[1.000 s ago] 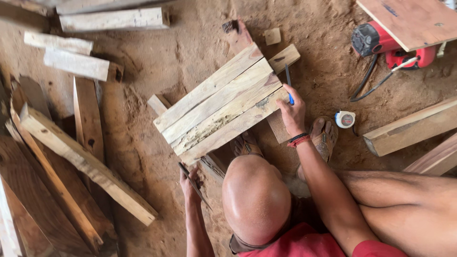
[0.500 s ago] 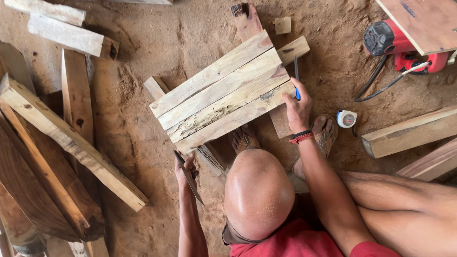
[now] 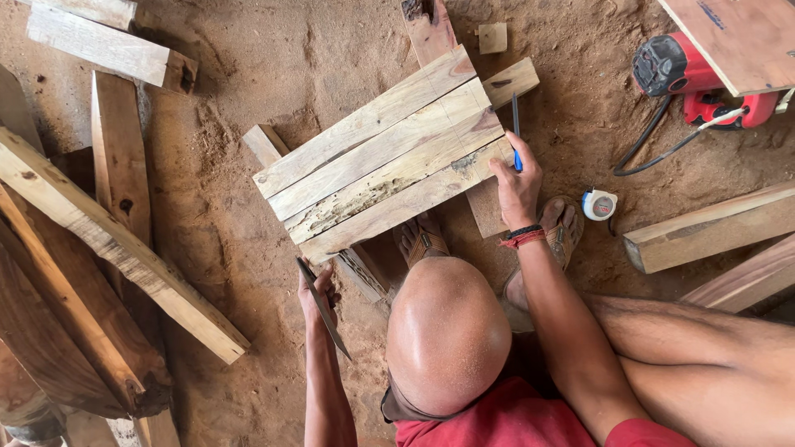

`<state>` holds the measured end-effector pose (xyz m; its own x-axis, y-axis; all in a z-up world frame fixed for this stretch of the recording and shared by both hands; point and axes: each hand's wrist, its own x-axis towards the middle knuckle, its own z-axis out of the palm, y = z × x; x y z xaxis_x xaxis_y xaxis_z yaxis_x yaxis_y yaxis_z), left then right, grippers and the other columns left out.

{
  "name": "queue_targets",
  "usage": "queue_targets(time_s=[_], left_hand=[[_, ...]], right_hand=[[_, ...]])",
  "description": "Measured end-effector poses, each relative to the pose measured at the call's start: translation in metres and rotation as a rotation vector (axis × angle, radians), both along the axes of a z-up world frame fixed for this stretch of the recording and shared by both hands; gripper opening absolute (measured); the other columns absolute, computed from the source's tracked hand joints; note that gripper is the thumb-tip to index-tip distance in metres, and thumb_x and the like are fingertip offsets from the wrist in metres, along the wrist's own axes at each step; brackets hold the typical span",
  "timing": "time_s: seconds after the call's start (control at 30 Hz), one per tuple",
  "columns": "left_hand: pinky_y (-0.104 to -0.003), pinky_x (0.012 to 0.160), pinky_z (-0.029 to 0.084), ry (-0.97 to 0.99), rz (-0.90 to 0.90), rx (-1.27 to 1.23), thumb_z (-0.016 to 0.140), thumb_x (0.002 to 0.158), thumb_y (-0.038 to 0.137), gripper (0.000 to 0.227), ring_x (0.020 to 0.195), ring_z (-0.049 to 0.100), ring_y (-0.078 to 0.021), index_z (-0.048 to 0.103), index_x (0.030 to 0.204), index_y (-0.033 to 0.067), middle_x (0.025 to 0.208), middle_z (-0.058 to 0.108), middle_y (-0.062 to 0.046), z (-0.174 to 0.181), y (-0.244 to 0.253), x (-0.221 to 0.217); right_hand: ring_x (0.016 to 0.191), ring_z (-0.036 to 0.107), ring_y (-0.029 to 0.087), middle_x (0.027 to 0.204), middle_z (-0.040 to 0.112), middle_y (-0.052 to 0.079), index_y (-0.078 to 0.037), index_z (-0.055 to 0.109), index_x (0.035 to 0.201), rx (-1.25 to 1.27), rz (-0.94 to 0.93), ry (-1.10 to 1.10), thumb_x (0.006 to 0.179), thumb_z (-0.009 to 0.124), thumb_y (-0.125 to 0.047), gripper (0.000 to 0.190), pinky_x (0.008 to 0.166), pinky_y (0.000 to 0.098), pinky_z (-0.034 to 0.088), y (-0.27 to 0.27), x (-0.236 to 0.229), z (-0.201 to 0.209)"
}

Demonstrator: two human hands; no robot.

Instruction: The person uses a metal ruler and a blue pen to draw straight lines on several wooden planks arranged on a small wooden stand. They repeatedly reposition the ruler and mark multiple lines across the planks.

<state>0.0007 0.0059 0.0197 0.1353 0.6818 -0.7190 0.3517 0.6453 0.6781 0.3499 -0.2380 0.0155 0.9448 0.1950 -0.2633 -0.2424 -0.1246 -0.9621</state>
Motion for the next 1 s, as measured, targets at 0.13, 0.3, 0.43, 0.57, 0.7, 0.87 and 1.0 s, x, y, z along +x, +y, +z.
queue_targets(time_s=[0.13,0.3,0.43,0.57,0.7,0.87,1.0], left_hand=[[-0.025,0.041,0.038,-0.012,0.004,0.001,0.082,0.077,0.014,0.098,0.051,0.044,-0.0082,0.032,0.162,0.0227,0.065,0.047,0.004,-0.002,0.0,-0.001],[-0.026,0.041,0.036,0.014,-0.011,-0.002,0.081,0.077,0.014,0.097,0.05,0.042,-0.0093,0.034,0.161,0.0217,0.063,0.046,0.004,0.001,-0.001,0.0],[-0.023,0.045,0.038,0.041,-0.059,0.074,0.078,0.084,0.015,0.082,0.055,0.045,-0.0057,0.043,0.158,0.0163,0.068,0.051,0.006,0.002,-0.003,-0.002],[-0.026,0.042,0.031,-0.055,0.04,0.043,0.074,0.085,0.012,0.059,0.049,0.041,-0.0076,0.059,0.142,0.0108,0.064,0.048,0.005,0.002,0.009,-0.003],[-0.027,0.042,0.033,-0.172,0.239,-0.035,0.071,0.088,0.011,0.026,0.048,0.045,-0.0087,0.054,0.107,0.0096,0.063,0.047,0.004,0.017,0.018,-0.011],[-0.026,0.043,0.039,-0.151,0.316,0.206,0.078,0.082,0.007,0.017,0.048,0.05,-0.0106,0.068,0.096,0.0062,0.068,0.058,-0.002,0.055,0.019,-0.007],[-0.028,0.056,0.056,-0.271,0.434,0.545,0.083,0.082,0.005,0.022,0.063,0.066,-0.0132,0.065,0.095,0.0024,0.08,0.069,-0.008,0.084,0.014,0.009]], right_hand=[[0.128,0.062,0.027,0.152,0.052,0.022,-0.004,0.055,0.144,0.005,0.002,0.01,0.089,0.067,-0.007,0.056,0.111,0.0433,0.052,-0.001,0.0,-0.001],[0.117,0.065,0.024,0.145,0.056,0.019,-0.005,0.056,0.143,-0.031,-0.006,-0.006,0.089,0.067,-0.009,0.056,0.103,0.0399,0.056,0.001,-0.001,0.002],[0.102,0.065,0.019,0.126,0.065,0.015,-0.003,0.059,0.142,-0.03,-0.026,-0.007,0.089,0.067,-0.01,0.054,0.095,0.0337,0.055,0.002,-0.003,0.007],[0.1,0.062,0.017,0.121,0.067,0.014,-0.001,0.06,0.141,-0.004,-0.022,-0.033,0.088,0.069,-0.01,0.055,0.091,0.0299,0.053,0.002,-0.001,0.011],[0.121,0.061,0.024,0.138,0.063,0.016,-0.001,0.056,0.145,-0.083,-0.006,-0.156,0.09,0.071,-0.014,0.059,0.105,0.037,0.049,0.0,0.0,0.008],[0.146,0.049,0.035,0.155,0.054,0.021,-0.001,0.049,0.153,-0.182,0.001,-0.362,0.096,0.072,-0.018,0.063,0.124,0.0452,0.035,0.0,-0.007,0.014],[0.147,0.044,0.038,0.156,0.051,0.025,-0.003,0.047,0.159,-0.436,0.085,-0.651,0.097,0.075,-0.021,0.07,0.124,0.0497,0.035,0.008,-0.011,0.023]])
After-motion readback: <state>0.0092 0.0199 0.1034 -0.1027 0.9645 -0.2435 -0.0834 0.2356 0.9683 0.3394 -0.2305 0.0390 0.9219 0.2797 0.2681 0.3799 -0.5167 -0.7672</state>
